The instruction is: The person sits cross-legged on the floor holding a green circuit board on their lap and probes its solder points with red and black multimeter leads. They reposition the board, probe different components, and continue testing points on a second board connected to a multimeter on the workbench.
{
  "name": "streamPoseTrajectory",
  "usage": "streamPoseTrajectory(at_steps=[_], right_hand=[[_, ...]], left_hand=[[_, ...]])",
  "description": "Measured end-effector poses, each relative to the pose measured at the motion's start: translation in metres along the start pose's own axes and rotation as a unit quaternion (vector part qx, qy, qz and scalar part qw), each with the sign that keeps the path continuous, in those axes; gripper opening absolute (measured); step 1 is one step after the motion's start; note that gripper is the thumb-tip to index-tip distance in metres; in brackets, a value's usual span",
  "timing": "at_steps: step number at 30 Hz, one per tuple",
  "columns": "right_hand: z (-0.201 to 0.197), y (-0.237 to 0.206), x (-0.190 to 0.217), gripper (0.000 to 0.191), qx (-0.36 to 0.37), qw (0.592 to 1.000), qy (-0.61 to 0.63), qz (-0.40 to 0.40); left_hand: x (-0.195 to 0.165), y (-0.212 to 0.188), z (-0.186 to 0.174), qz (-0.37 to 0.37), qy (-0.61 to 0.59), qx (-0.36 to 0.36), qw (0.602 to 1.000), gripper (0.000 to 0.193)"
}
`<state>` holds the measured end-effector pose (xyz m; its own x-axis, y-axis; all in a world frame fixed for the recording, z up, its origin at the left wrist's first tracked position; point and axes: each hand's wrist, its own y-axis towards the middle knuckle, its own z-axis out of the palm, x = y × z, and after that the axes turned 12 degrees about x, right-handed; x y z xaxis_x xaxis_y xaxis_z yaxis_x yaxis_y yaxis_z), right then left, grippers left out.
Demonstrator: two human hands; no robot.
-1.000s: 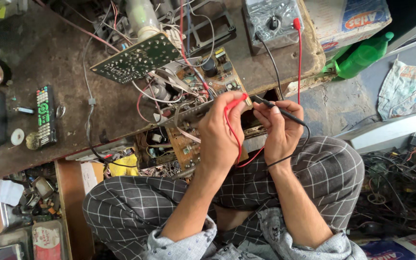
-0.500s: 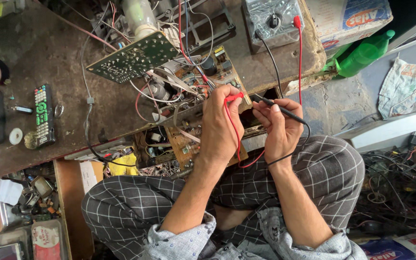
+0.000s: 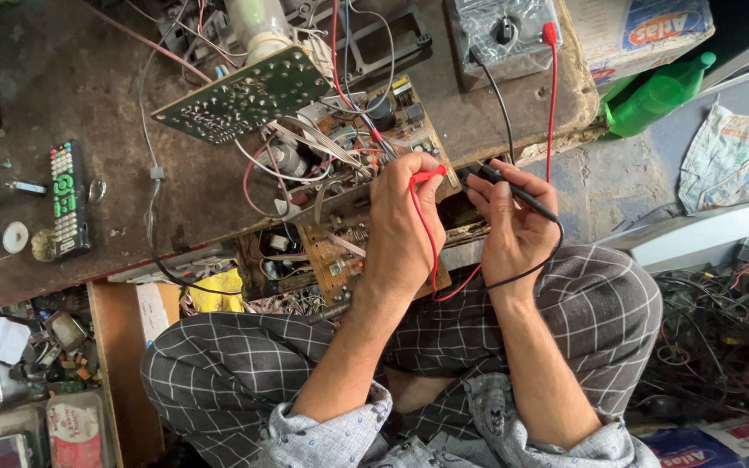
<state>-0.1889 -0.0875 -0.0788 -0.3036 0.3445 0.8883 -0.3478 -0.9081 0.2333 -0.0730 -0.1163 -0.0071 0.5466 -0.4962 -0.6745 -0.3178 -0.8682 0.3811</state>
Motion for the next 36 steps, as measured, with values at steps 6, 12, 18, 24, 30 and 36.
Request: streamPoseTrajectory(at_steps=[6, 12, 18, 24, 30, 36], right_hand=[[0.001, -0.004, 0.002, 0.020, 0.014, 1.000, 0.025, -0.005], [0.001, -0.006, -0.002, 0.023, 0.024, 0.999, 0.016, -0.015], [0.002, -0.007, -0.008, 0.023, 0.023, 1.000, 0.009, 0.003], [0.004, -0.009, -0.010, 0.024, 0.015, 0.999, 0.029, 0.019], [0.002, -0.009, -0.013, 0.024, 0.015, 0.999, 0.035, 0.015], [0.000, -0.010, -0.017, 0.022, 0.037, 0.999, -0.002, -0.011]], left_hand=[[0.006, -0.005, 0.006, 0.029, 0.000, -0.027, 0.999, 0.020], [0.019, -0.019, 0.007, 0.131, 0.001, -0.033, 0.991, 0.021], [0.032, -0.031, 0.010, 0.182, 0.019, -0.030, 0.983, 0.030], [0.034, -0.030, 0.012, 0.185, 0.044, -0.033, 0.981, 0.033], [0.034, -0.029, 0.012, 0.188, 0.045, -0.031, 0.981, 0.035], [0.033, -0.028, 0.013, 0.183, 0.058, -0.029, 0.981, 0.034]])
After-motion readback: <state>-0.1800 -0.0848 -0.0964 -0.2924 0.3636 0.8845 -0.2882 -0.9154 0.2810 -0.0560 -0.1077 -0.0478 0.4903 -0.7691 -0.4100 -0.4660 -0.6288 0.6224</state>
